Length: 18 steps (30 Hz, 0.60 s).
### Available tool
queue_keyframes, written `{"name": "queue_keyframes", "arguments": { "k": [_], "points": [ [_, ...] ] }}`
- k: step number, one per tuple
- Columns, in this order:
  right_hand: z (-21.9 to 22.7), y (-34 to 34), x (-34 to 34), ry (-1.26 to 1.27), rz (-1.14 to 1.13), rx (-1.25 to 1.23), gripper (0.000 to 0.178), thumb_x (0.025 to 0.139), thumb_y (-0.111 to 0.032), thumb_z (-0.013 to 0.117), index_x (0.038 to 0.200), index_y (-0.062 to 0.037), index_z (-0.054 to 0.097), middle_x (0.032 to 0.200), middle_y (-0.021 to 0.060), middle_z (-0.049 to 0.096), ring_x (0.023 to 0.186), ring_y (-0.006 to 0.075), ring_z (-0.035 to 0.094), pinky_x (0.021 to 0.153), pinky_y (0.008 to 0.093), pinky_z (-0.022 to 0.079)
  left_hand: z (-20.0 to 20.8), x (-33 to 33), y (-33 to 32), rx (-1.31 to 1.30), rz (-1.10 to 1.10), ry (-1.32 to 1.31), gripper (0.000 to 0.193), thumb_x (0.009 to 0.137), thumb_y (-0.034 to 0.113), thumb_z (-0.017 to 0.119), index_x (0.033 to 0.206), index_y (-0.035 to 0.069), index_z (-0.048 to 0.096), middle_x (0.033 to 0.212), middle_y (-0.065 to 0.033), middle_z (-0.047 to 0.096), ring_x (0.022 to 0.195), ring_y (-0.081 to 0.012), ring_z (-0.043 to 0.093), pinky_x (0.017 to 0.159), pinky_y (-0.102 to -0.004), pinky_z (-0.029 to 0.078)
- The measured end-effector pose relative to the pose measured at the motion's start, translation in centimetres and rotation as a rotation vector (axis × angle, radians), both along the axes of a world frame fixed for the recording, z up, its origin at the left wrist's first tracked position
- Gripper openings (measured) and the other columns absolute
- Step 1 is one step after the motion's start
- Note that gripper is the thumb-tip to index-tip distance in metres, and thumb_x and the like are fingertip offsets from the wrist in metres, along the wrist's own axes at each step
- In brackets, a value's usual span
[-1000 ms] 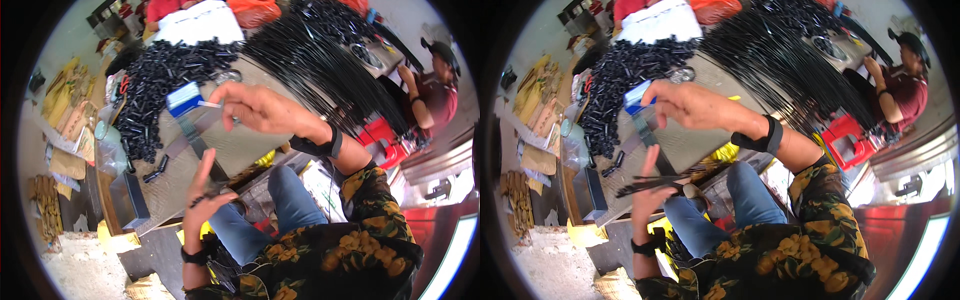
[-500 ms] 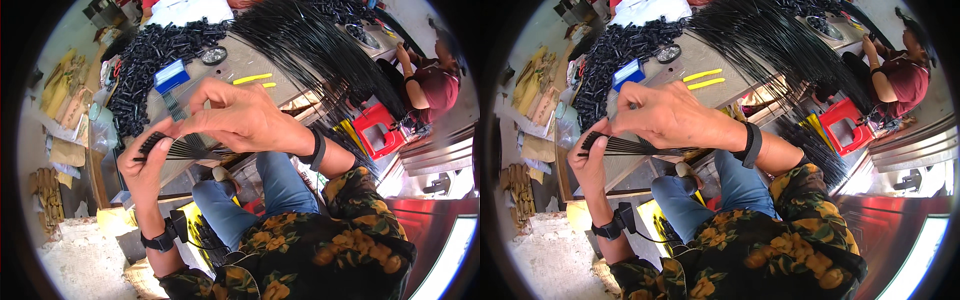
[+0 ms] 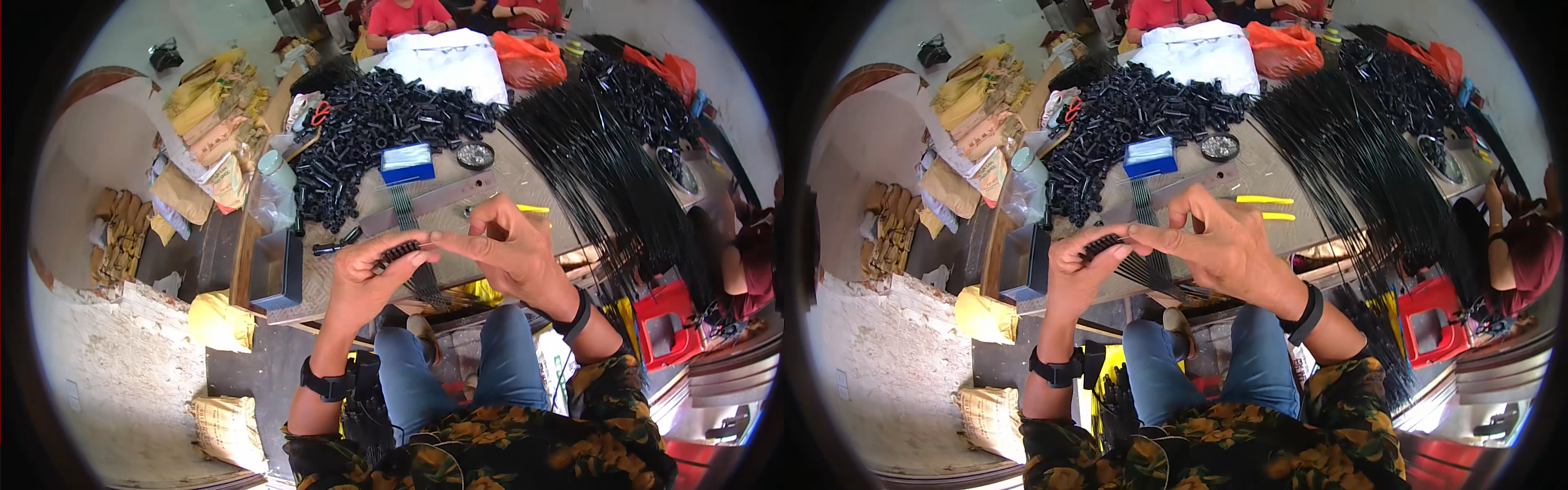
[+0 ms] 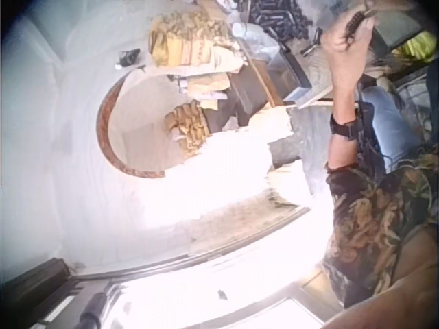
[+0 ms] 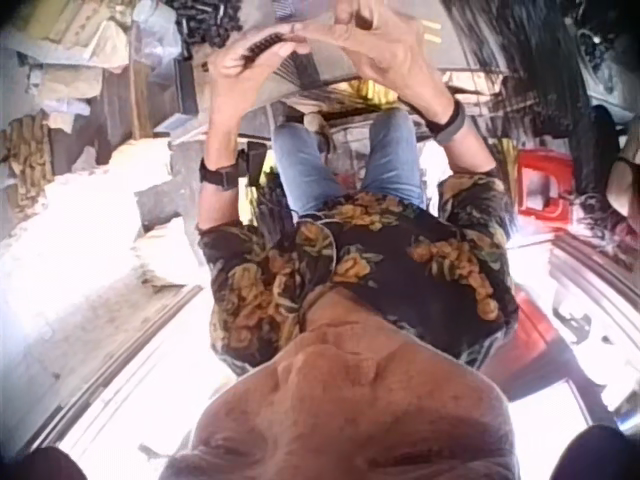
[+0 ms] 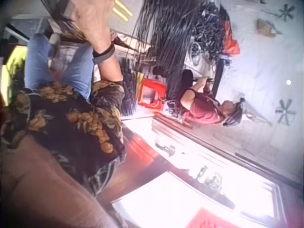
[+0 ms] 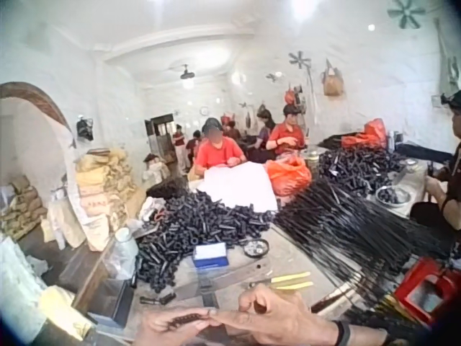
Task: Assembling and inspecting umbrella ribs and components at a factory workbench.
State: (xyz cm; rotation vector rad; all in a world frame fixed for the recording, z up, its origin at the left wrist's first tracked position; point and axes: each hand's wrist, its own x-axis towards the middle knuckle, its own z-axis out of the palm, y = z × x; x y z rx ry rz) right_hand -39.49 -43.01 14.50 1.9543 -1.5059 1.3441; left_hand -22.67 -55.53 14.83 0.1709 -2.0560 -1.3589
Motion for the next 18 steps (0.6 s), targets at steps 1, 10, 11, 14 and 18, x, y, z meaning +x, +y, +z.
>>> {"name": "queue_keyframes", "arguments": {
  "k": [1,10,11,14,18],
  "points": [
    [-0.2,-0.3,0.0,0.010,0.007,-0.002,0.060,0.063,0.005,0.060,0.112,-0.0285,0.066,0.075,0.0013,0.044,0.057,0.0137,0.048,0.043,0.0260,0.038,0.1,0.2,0.1,0.007,0.013,-0.027,0.022,0.084,-0.001,0.061,0.105,-0.001,0.064,0.090,-0.0108,0.069,0.085,-0.0146,0.065,0.076,-0.0255,0.051],
    [0.1,-1.0,0.3,-0.086,0.042,-0.001,0.049,0.067,0.007,0.061,0.107,-0.0218,0.068,0.074,0.0031,0.045,0.057,0.0152,0.050,0.045,0.0271,0.040,0.6,0.2,-0.3,0.058,0.010,-0.048,0.021,0.084,-0.002,0.060,0.105,-0.002,0.064,0.090,-0.0123,0.068,0.086,-0.0181,0.066,0.077,-0.0267,0.052],
    [0.2,-1.1,0.1,-0.112,0.074,-0.004,0.049,0.068,0.007,0.061,0.107,-0.0215,0.068,0.074,0.0032,0.046,0.057,0.0154,0.051,0.046,0.0270,0.040,0.7,0.0,-0.2,0.065,-0.001,-0.034,0.021,0.084,-0.002,0.060,0.105,-0.003,0.064,0.091,-0.0123,0.068,0.087,-0.0185,0.066,0.077,-0.0265,0.052],
    [0.6,-1.2,0.0,-0.156,0.136,-0.018,0.048,0.068,0.007,0.061,0.106,-0.0208,0.069,0.075,0.0033,0.047,0.058,0.0158,0.051,0.047,0.0268,0.040,0.5,-0.1,-0.2,0.104,-0.039,-0.004,0.022,0.085,0.003,0.062,0.107,-0.001,0.063,0.094,-0.0098,0.069,0.087,-0.0126,0.065,0.075,-0.0221,0.051],
    [0.3,-1.2,-0.1,-0.209,0.221,0.035,0.045,0.069,0.011,0.062,0.106,-0.0139,0.069,0.079,0.0021,0.038,0.068,0.0126,0.043,0.053,0.0220,0.035,0.1,-0.2,-0.3,0.119,-0.022,-0.006,0.022,0.085,0.003,0.062,0.107,-0.001,0.063,0.093,-0.0093,0.069,0.085,-0.0110,0.065,0.074,-0.0212,0.050]
  ]
}}
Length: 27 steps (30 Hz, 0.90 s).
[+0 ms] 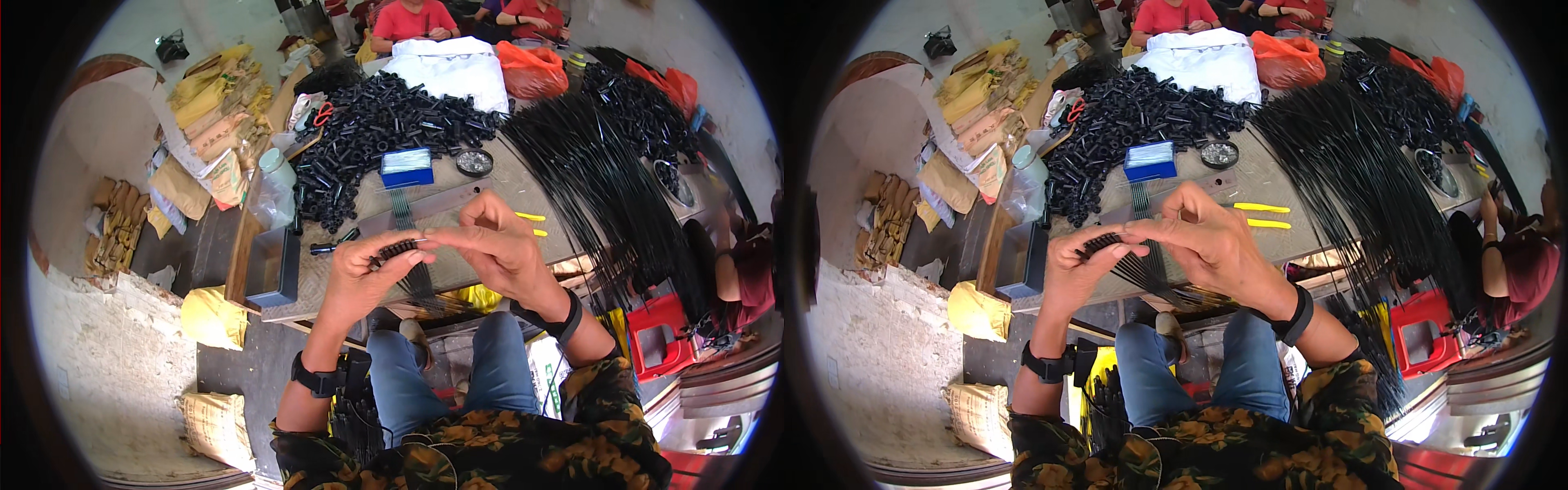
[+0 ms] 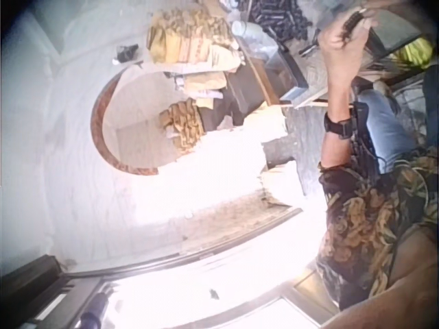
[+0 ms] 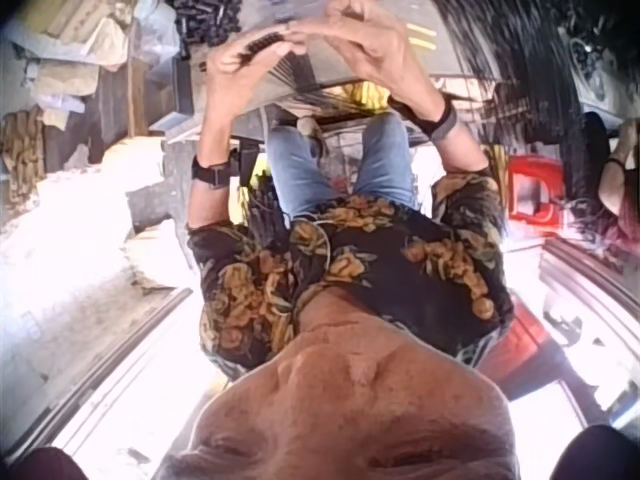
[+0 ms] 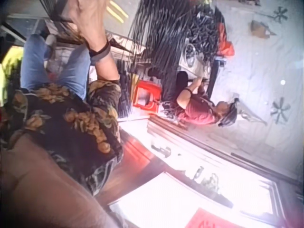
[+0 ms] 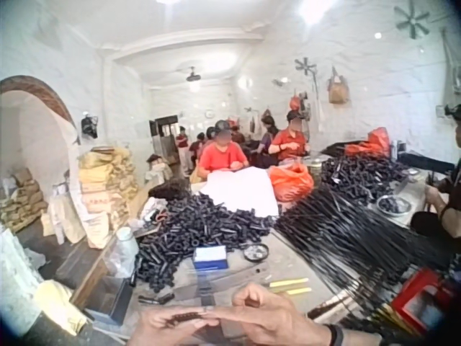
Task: Assembling and inspecting umbrella ribs and components at a factory workbench.
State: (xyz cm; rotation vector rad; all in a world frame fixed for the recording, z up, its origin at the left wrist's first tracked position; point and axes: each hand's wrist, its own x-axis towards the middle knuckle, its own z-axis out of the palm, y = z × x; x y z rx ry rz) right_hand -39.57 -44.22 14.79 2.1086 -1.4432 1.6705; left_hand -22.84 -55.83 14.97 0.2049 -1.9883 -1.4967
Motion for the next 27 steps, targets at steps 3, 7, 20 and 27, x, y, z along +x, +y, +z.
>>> {"name": "queue_keyframes", "arguments": {
  "k": [3,7,20,27],
  "points": [
    [0.6,0.6,0.0,0.180,-0.165,0.002,0.043,0.071,0.002,0.063,0.106,-0.0231,0.068,0.076,0.0014,0.047,0.059,0.0132,0.052,0.048,0.0258,0.043,0.1,0.0,-0.3,-0.080,0.006,-0.036,0.022,0.085,0.003,0.062,0.107,-0.001,0.064,0.092,-0.0087,0.070,0.082,-0.0081,0.063,0.071,-0.0200,0.049],
    [1.5,0.0,-1.3,0.407,-0.184,-0.112,0.043,0.070,0.000,0.063,0.106,-0.0243,0.067,0.075,0.0009,0.046,0.059,0.0118,0.052,0.048,0.0259,0.044,0.4,0.2,-0.7,-0.125,0.003,-0.094,0.023,0.084,0.005,0.064,0.106,0.000,0.064,0.090,-0.0068,0.070,0.078,-0.0046,0.061,0.067,-0.0187,0.048],
    [2.9,0.0,-0.4,0.341,-0.019,-0.002,0.032,0.068,0.002,0.064,0.096,-0.0121,0.060,0.080,0.0038,0.051,0.061,0.0209,0.057,0.051,0.0307,0.048,1.2,0.8,-1.3,-0.453,-0.044,-0.166,0.027,0.081,0.007,0.066,0.107,0.001,0.064,0.091,-0.0064,0.070,0.082,-0.0109,0.065,0.072,-0.0253,0.050],
    [4.0,0.3,-0.2,0.552,-0.116,-0.021,0.032,0.068,0.000,0.061,0.095,-0.0155,0.064,0.081,0.0018,0.051,0.057,0.0167,0.055,0.049,0.0289,0.046,0.4,0.8,-1.3,-0.382,-0.062,-0.081,0.027,0.082,0.013,0.067,0.107,0.003,0.064,0.089,-0.0098,0.069,0.076,-0.0103,0.063,0.069,-0.0263,0.050]
  ]
}}
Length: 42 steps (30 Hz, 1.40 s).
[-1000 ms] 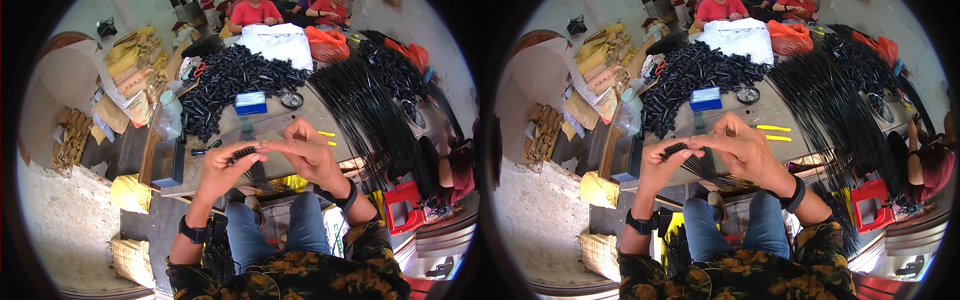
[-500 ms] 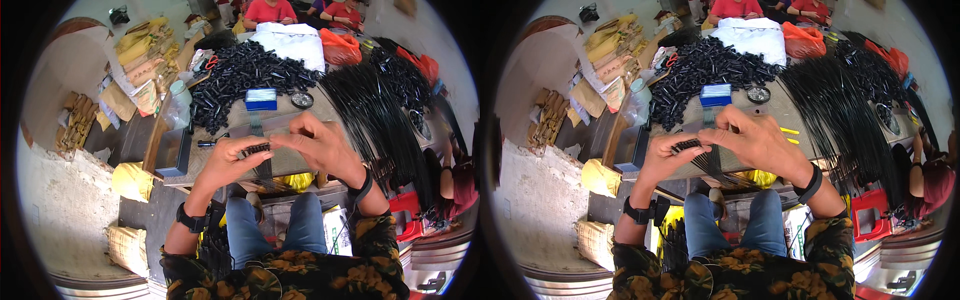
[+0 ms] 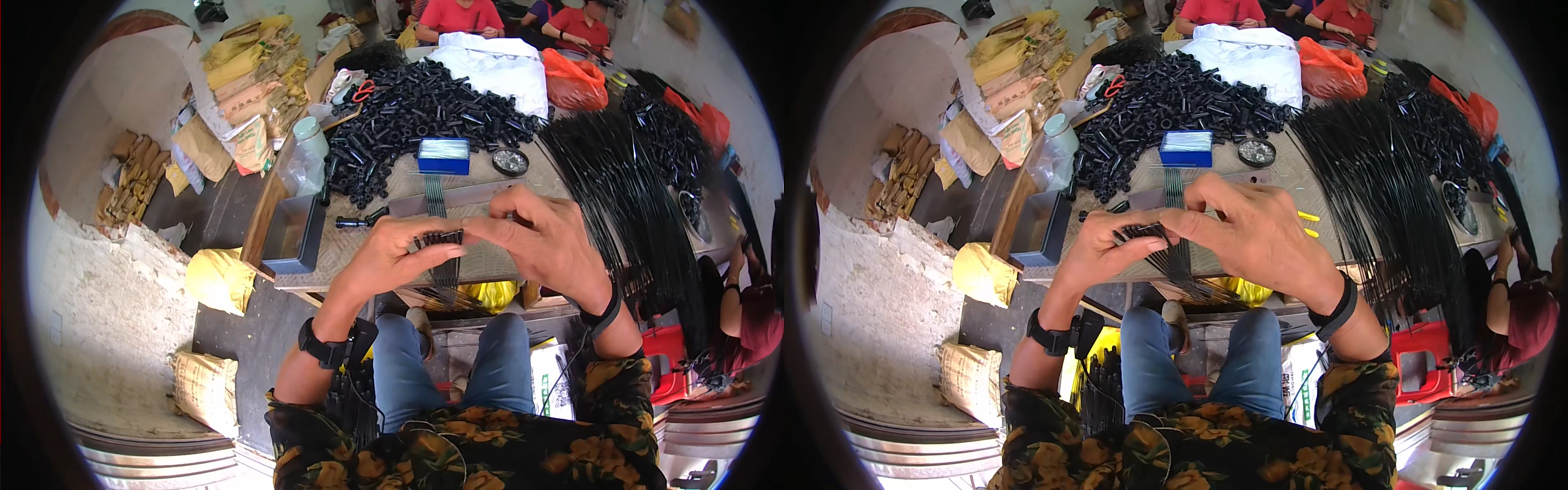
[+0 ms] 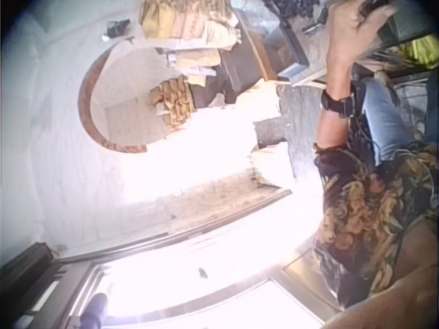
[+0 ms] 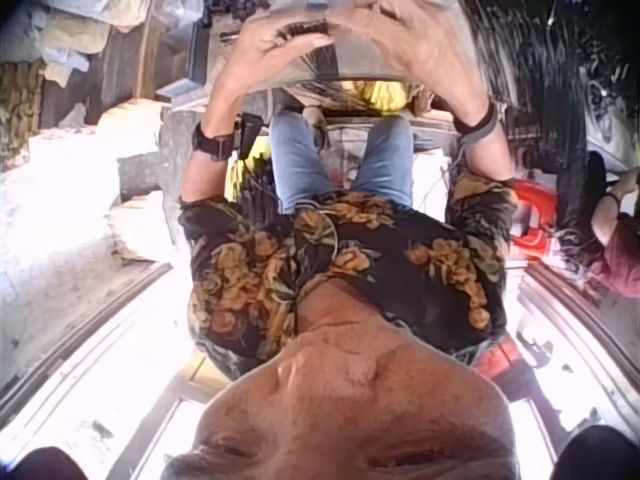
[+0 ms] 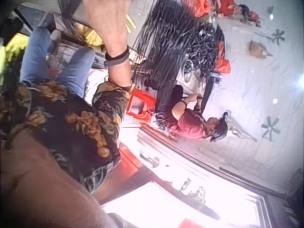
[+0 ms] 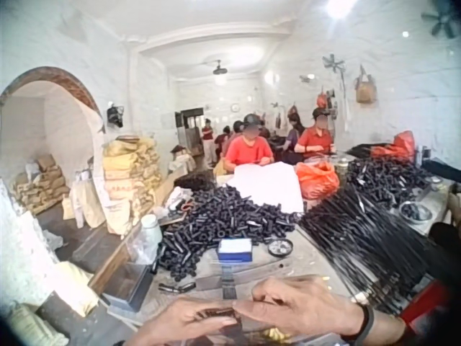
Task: Assembling and inspecting umbrella ribs and components at a factory workbench.
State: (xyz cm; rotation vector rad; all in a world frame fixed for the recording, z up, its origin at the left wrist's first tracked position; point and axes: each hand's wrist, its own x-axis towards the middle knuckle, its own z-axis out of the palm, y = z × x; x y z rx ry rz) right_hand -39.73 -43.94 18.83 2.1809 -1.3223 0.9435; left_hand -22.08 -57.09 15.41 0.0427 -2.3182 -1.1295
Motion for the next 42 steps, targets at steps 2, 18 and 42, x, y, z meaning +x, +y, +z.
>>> {"name": "queue_keyframes", "arguments": {
  "k": [2,18,42],
  "points": [
    [-0.4,0.1,0.1,-0.035,-0.019,0.014,0.033,0.067,0.000,0.061,0.096,-0.0165,0.064,0.082,0.0015,0.050,0.057,0.0159,0.054,0.048,0.0288,0.046,-0.2,0.0,0.1,0.071,0.011,0.040,0.027,0.082,0.012,0.067,0.106,0.001,0.064,0.088,-0.0105,0.069,0.075,-0.0103,0.063,0.069,-0.0259,0.049],
    [-0.7,-0.5,-0.4,-0.006,0.112,-0.002,0.031,0.078,-0.008,0.056,0.107,-0.0083,0.048,0.089,0.0055,0.051,0.067,0.0225,0.061,0.048,0.0328,0.049,-0.6,-0.7,-0.8,-0.236,0.048,0.029,0.036,0.066,0.024,0.078,0.090,0.000,0.065,0.075,-0.0116,0.064,0.061,-0.0294,0.059,0.057,-0.0317,0.046],
    [-14.4,2.5,13.7,-0.466,0.561,0.305,0.027,0.071,-0.003,0.066,0.097,-0.0084,0.062,0.091,0.0027,0.061,0.068,0.0190,0.062,0.054,0.0254,0.047,-5.2,10.8,-2.3,0.543,0.759,0.447,0.054,0.099,0.039,0.036,0.095,-0.006,0.064,0.073,-0.0135,0.067,0.066,-0.0186,0.065,0.066,-0.0282,0.051]
  ]
}}
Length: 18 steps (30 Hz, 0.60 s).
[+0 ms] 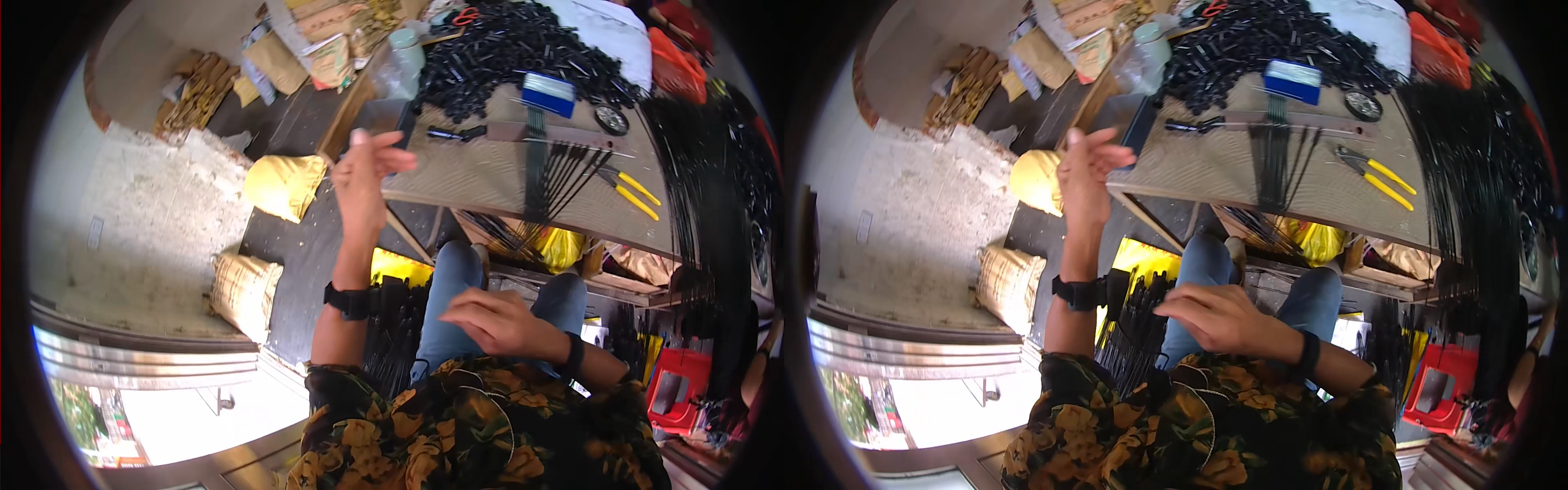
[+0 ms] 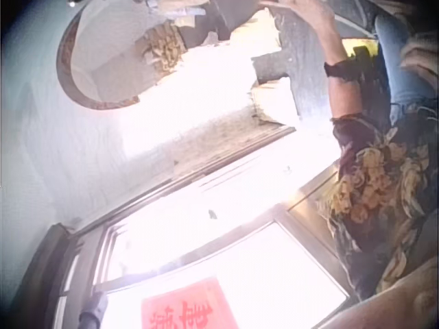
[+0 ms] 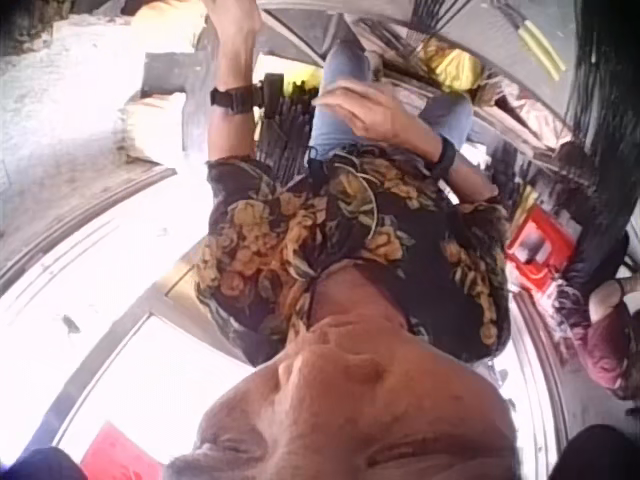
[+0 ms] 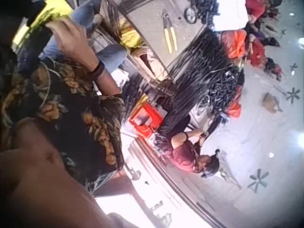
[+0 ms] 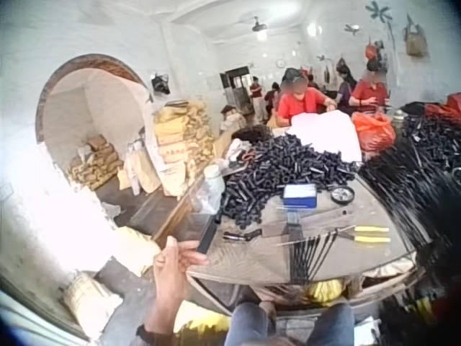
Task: Assembling and inspecting umbrella ribs and components at a factory workbench.
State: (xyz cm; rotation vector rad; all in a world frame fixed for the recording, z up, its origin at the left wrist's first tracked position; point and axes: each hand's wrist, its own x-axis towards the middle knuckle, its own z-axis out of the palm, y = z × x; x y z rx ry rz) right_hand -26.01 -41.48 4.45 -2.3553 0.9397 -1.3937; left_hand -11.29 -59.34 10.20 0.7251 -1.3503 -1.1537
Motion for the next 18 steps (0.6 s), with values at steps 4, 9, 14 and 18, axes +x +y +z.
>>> {"name": "queue_keyframes", "arguments": {
  "k": [4,9,14,18],
  "points": [
    [2.4,-2.7,5.3,-0.072,0.118,-0.130,0.024,0.071,-0.007,0.068,0.095,-0.0099,0.063,0.092,0.0003,0.059,0.084,0.0184,0.059,0.073,0.0302,0.047,-2.5,0.0,2.3,-0.175,-0.099,-0.437,0.039,0.094,0.034,0.048,0.090,0.000,0.066,0.070,-0.0092,0.066,0.064,-0.0147,0.063,0.062,-0.0268,0.049],
    [3.8,-4.2,7.8,0.097,0.181,-0.092,0.022,0.070,-0.014,0.069,0.092,-0.0107,0.065,0.096,-0.0001,0.057,0.095,0.0193,0.053,0.086,0.0353,0.040,-6.7,-1.0,4.7,-0.368,-0.245,-0.979,0.026,0.086,0.036,0.058,0.087,0.011,0.067,0.067,-0.0085,0.063,0.062,-0.0229,0.062,0.054,-0.0335,0.046],
    [3.1,-3.7,8.9,0.141,0.279,-0.065,0.022,0.074,-0.020,0.070,0.093,-0.0097,0.065,0.099,0.0014,0.059,0.094,0.0208,0.056,0.084,0.0350,0.042,-7.6,-1.8,5.9,-0.735,-0.269,-1.083,0.026,0.086,0.034,0.054,0.077,0.013,0.065,0.068,-0.0097,0.062,0.063,-0.0287,0.061,0.051,-0.0390,0.046],
    [1.4,-4.2,8.2,0.055,0.469,0.164,0.022,0.077,-0.021,0.068,0.094,-0.0084,0.065,0.101,0.0046,0.060,0.092,0.0226,0.058,0.079,0.0349,0.046,-9.9,-3.8,8.3,-0.721,-0.484,-1.258,0.025,0.086,0.033,0.054,0.074,0.013,0.064,0.070,-0.0102,0.064,0.061,-0.0275,0.062,0.052,-0.0372,0.047]
  ]
}}
